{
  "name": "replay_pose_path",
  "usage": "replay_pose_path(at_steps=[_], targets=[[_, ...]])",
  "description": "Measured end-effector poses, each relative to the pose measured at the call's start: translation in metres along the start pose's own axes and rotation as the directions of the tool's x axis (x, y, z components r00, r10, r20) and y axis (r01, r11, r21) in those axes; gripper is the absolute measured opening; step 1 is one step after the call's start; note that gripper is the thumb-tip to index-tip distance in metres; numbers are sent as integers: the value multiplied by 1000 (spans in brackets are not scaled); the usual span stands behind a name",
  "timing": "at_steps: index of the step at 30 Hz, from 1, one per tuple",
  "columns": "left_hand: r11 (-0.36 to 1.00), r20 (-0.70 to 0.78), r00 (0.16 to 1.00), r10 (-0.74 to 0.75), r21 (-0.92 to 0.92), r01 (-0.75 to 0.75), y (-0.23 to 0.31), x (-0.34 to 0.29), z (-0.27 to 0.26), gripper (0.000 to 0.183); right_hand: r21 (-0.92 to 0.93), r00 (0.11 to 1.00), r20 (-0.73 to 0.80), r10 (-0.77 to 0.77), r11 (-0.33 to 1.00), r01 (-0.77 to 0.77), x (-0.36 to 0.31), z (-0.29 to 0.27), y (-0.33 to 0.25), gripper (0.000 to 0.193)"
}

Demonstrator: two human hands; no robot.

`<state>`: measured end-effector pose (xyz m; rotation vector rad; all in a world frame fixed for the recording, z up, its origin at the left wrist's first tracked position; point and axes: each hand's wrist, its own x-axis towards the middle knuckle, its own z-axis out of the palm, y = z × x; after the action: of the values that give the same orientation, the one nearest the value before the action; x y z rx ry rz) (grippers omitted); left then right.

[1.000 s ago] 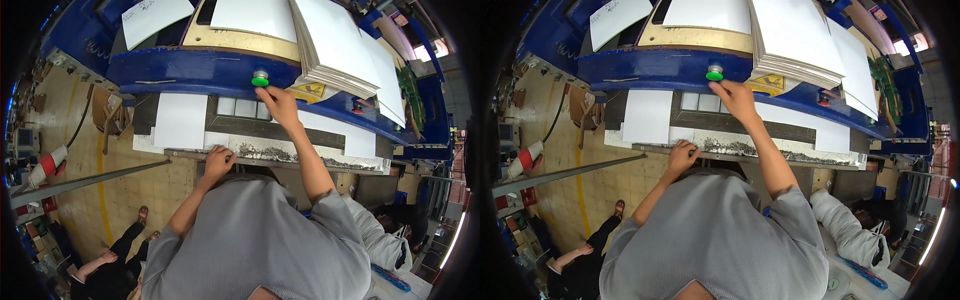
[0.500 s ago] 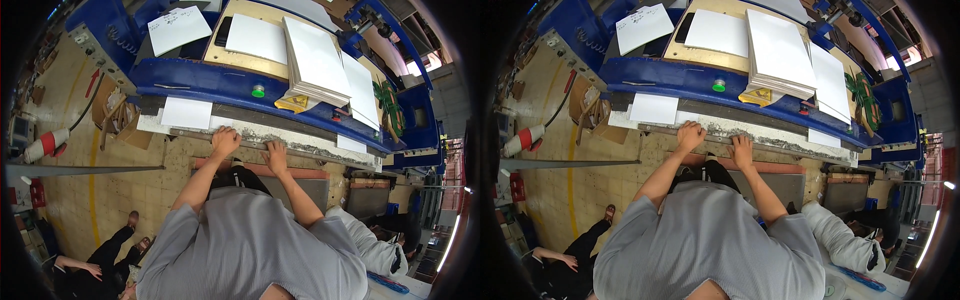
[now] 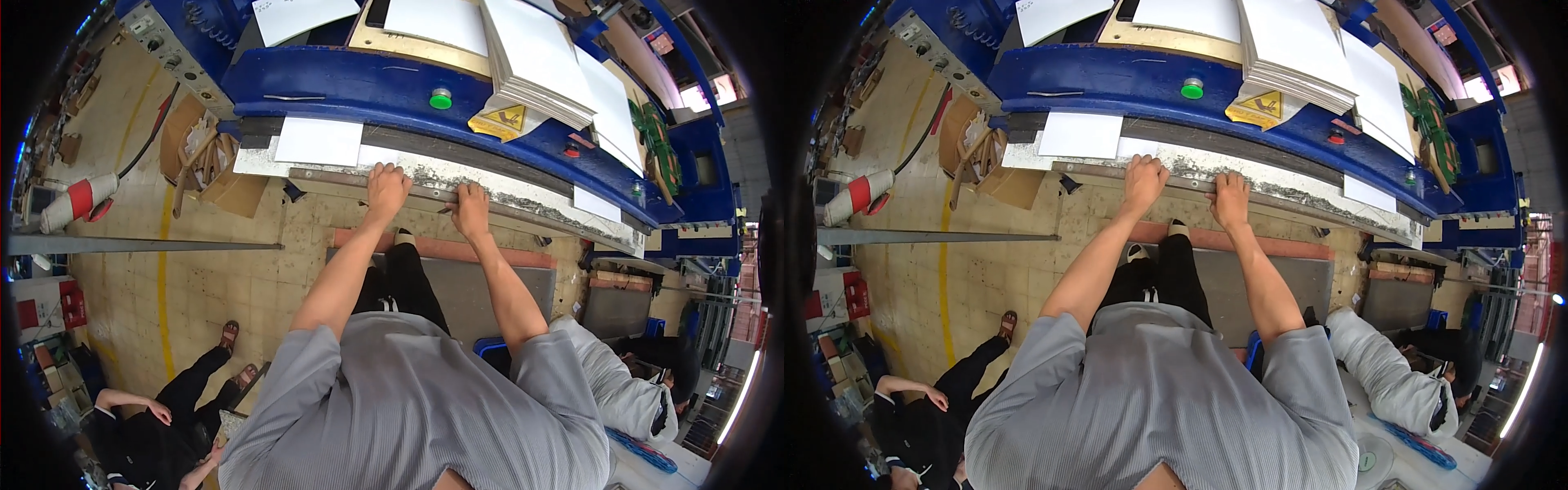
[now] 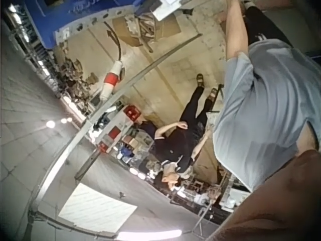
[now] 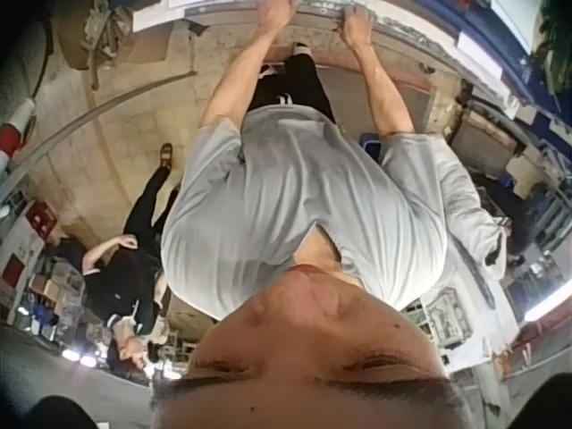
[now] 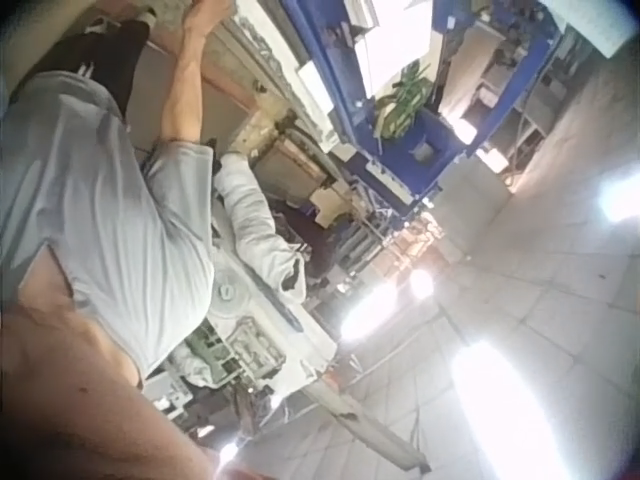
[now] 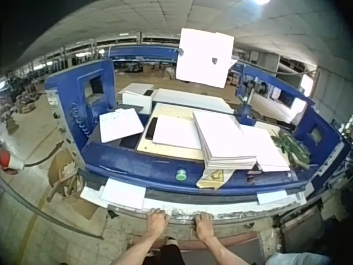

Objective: Arrange and align white material panels and green grid frames on a workbench for processing.

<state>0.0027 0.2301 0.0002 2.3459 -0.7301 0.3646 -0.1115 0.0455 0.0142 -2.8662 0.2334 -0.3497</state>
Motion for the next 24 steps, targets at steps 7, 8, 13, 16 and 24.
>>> replay_pose_path(at_steps=[7, 8, 13, 16, 24], targets=[[997, 66, 997, -27, -67, 31, 6, 3, -9, 15, -19, 991, 133, 7, 1000, -4, 4, -10, 8, 31], [997, 96, 995, -34, -72, 41, 7, 3, -10, 15, -56, 982, 191, -10, 998, 21, 6, -15, 9, 30], [951, 621, 728, -291, 102, 292, 5, 20, -27, 20, 185, 780, 612, 130, 936, -301, 58, -49, 9, 50], [903, 695, 628, -350, 72, 424, 21, 94, -45, 21, 247, 824, 503, 261, 870, -426, 109, -38, 23, 59], [982, 461, 880, 115, 79, -170, -12, 127, 34, 65, 38, 309, 943, 126, 879, -475, 162, -20, 38, 56]])
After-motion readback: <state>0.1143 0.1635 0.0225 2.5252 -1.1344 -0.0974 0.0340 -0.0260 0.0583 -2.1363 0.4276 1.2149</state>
